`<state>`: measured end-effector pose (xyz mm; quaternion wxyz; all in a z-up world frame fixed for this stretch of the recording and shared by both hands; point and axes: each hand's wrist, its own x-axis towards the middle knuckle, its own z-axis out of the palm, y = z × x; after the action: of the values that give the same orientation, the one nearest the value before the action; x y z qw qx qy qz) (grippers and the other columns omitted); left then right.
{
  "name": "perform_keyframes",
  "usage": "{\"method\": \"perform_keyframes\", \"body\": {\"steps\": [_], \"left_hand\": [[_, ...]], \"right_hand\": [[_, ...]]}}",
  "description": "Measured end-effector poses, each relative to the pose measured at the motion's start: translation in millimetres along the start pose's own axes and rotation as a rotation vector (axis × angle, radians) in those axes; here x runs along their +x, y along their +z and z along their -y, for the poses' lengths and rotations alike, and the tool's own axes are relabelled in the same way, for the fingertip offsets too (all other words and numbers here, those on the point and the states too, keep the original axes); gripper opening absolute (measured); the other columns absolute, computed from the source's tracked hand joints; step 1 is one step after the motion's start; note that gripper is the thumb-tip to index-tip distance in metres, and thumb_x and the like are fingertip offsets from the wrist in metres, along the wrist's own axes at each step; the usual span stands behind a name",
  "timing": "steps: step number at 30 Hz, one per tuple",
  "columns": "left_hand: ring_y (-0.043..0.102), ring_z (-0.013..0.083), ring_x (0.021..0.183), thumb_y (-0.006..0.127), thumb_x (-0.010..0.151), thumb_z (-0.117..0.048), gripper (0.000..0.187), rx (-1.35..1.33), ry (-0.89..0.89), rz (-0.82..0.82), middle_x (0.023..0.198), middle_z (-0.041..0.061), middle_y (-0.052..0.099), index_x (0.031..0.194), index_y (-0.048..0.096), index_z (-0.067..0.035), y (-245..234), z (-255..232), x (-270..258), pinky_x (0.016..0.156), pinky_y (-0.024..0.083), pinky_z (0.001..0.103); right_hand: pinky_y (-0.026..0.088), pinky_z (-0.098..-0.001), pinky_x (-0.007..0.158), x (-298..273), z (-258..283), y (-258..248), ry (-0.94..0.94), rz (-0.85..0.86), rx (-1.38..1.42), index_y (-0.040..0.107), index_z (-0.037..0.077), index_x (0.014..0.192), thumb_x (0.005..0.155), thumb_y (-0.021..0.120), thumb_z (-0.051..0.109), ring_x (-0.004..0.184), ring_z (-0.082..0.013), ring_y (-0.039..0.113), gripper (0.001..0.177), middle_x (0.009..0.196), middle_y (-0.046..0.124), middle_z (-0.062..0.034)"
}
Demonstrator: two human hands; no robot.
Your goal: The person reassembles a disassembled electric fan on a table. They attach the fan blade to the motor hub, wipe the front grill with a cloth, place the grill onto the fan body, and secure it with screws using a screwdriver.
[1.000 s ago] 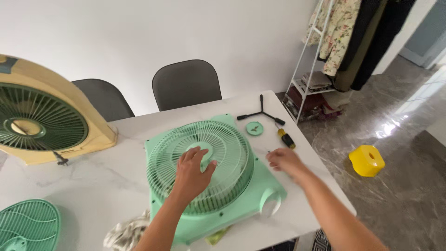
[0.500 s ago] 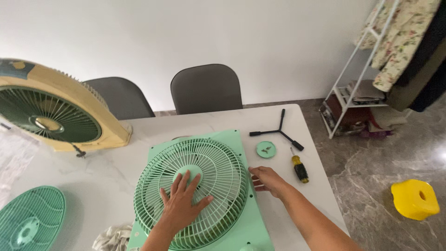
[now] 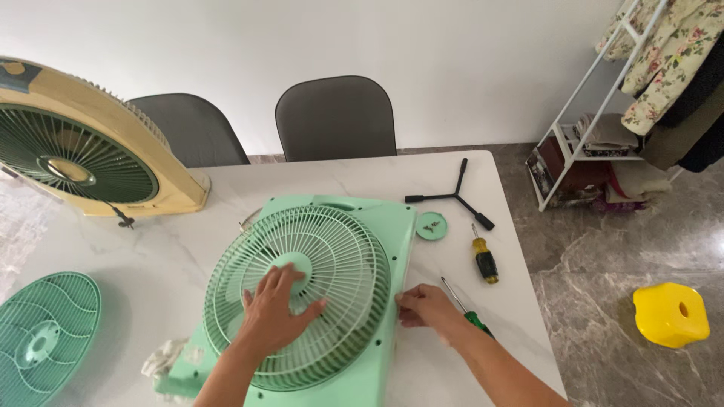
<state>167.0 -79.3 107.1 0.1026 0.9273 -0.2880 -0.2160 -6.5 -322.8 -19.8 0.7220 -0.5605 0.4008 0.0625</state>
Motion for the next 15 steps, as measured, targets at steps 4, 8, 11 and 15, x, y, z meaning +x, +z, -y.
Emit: {"method": "perform_keyframes", "body": {"steps": [4,8,11,15], "left_hand": [[0.019,0.0273,0.156,0.071,0.070,-0.079,0.106,0.003,-0.074,-0.055,0.158,0.007,0.036,0.148,0.040,-0.014,12.2,-13.9,-3.3,0.120,0.014,0.073],[0.007,0.0295,0.156,0.072,0.065,-0.083,0.116,-0.007,0.019,-0.121,0.163,0.008,0.024,0.149,0.036,-0.011,22.0,-15.5,-5.3,0.115,0.004,0.076],[0.005,0.0289,0.156,0.071,0.063,-0.086,0.119,0.013,0.053,-0.113,0.163,0.008,0.023,0.150,0.035,-0.012,30.5,-11.8,-4.6,0.116,0.000,0.075],[0.005,0.0284,0.156,0.072,0.060,-0.087,0.125,0.041,0.100,-0.134,0.163,0.008,0.024,0.154,0.035,-0.012,37.5,-6.6,-8.4,0.116,-0.002,0.075]], "right_hand": [[0.065,-0.0395,0.083,-9.1,-22.2,1.1,0.032,0.068,-0.002,0.066,-0.008,0.111,0.089,0.076,0.030,0.083,-0.0241,0.075,0.045,0.095,0.074,-0.0160],[0.065,-0.0409,0.084,1.6,-18.0,-18.7,0.003,0.009,0.041,0.066,-0.007,0.113,0.087,0.073,0.036,0.091,-0.0280,0.075,0.051,0.101,0.074,-0.0188],[0.062,-0.0471,0.088,25.5,-4.4,-39.4,-0.130,-0.042,0.216,0.061,-0.012,0.122,0.085,0.075,0.044,0.105,-0.0366,0.066,0.069,0.115,0.065,-0.0254],[0.059,-0.0536,0.097,56.0,10.9,-54.7,0.011,-0.144,0.250,0.051,-0.010,0.135,0.085,0.076,0.046,0.118,-0.0397,0.062,0.079,0.129,0.057,-0.0255]]}}
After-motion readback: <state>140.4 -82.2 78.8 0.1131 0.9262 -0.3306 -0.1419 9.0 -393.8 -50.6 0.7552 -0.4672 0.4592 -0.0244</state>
